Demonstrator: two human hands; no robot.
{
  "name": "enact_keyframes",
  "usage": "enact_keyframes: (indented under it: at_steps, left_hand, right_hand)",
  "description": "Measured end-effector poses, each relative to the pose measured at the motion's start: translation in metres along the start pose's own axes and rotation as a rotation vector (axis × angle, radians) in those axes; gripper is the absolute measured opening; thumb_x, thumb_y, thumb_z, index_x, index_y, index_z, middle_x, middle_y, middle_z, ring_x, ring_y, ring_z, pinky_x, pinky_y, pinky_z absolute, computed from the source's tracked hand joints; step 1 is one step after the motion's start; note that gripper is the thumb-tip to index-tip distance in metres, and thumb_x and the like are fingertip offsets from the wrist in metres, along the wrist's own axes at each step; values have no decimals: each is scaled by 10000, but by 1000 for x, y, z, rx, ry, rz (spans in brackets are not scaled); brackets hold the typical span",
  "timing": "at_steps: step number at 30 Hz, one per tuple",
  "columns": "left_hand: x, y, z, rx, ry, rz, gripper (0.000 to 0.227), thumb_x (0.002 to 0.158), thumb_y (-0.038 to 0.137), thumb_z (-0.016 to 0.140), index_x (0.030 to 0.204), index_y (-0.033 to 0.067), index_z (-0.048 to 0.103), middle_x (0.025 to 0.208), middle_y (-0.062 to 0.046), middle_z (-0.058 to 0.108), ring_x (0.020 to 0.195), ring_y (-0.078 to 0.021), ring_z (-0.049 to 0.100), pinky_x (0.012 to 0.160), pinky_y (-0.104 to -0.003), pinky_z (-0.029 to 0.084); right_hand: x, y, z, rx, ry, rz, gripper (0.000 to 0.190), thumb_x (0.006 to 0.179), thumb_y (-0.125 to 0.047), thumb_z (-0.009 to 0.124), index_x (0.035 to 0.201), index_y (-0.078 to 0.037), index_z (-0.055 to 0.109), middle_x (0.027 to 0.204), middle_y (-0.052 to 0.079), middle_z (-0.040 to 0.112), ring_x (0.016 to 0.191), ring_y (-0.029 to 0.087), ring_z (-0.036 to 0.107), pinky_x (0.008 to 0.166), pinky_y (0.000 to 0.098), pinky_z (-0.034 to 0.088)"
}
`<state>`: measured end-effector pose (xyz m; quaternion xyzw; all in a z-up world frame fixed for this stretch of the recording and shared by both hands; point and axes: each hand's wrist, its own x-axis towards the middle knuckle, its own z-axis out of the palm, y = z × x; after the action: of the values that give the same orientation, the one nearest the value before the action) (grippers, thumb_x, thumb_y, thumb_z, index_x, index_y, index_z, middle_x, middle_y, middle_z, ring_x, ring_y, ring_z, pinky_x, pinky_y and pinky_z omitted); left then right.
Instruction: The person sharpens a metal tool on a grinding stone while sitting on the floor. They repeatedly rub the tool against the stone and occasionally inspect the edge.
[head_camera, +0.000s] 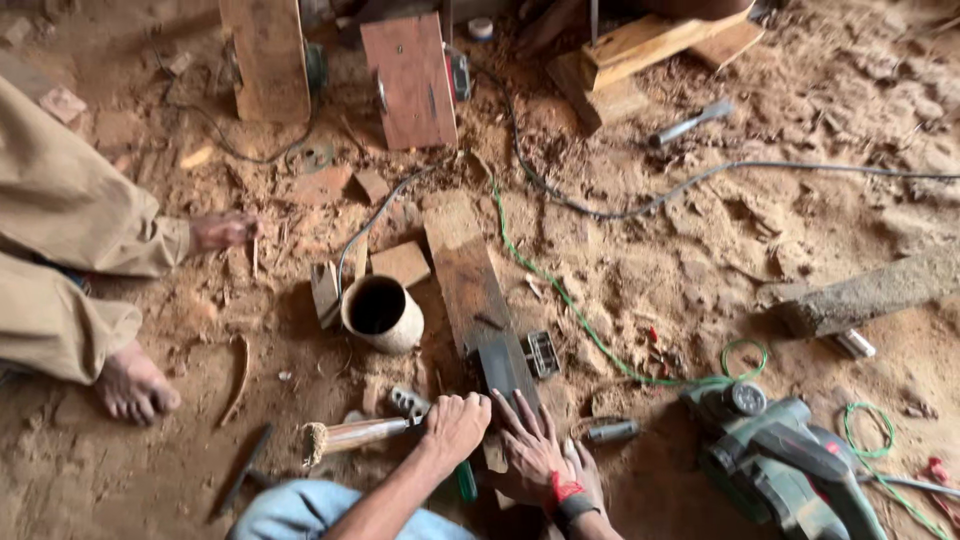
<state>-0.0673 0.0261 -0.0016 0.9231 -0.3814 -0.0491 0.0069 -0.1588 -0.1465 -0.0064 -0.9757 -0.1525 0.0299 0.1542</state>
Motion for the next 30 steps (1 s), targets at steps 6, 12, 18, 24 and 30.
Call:
enact_keyframes:
  at_steps: [6,12,18,24,30]
  left_hand:
    - [64,-43,-7,90,-84,-160,225,1032,129,420,923,61,605,754,-96,594,636,-226,601,540,-417,524]
    - [-8,8,0,12,-215,-12,186,985,85,425,952,75,608,750,-67,550,566,-194,519,507,-391,486]
    - [65,-33,-25,137,-312,-151,240,1025,205,470,1081,24,618,831,-105,618,639,-153,591,493,-324,498]
    - [18,1,-18,93,-269,-27,245,1043,134,403,1033,45,631,787,-91,563,637,-171,509,527,-352,427]
    - [35,-13,-11,199,-51,14,190,950,142,487,982,30,638,811,-139,645,678,-238,643,558,-422,540]
  right_hand:
    - [80,7,-60,94,-270,139,966,814,-696,662,1552,-139,382,1707,-3,72,1571,331,-5,1209,653,96]
    - [-12,-28,-71,100,-384,97,886,850,-678,624,1542,-168,410,1735,38,-37,1583,326,-58,1238,638,21]
    - [63,-4,-77,106,-305,150,868,842,-656,672,1447,-58,499,1740,43,2,1584,325,-36,1250,625,49]
    - [4,-23,-76,144,-313,131,976,785,-627,734,1521,-66,426,1700,42,28,1544,330,-15,1207,639,65]
    - [33,-17,-76,139,-254,152,1069,745,-693,744,1541,-82,376,1679,50,38,1543,352,2,1211,632,64]
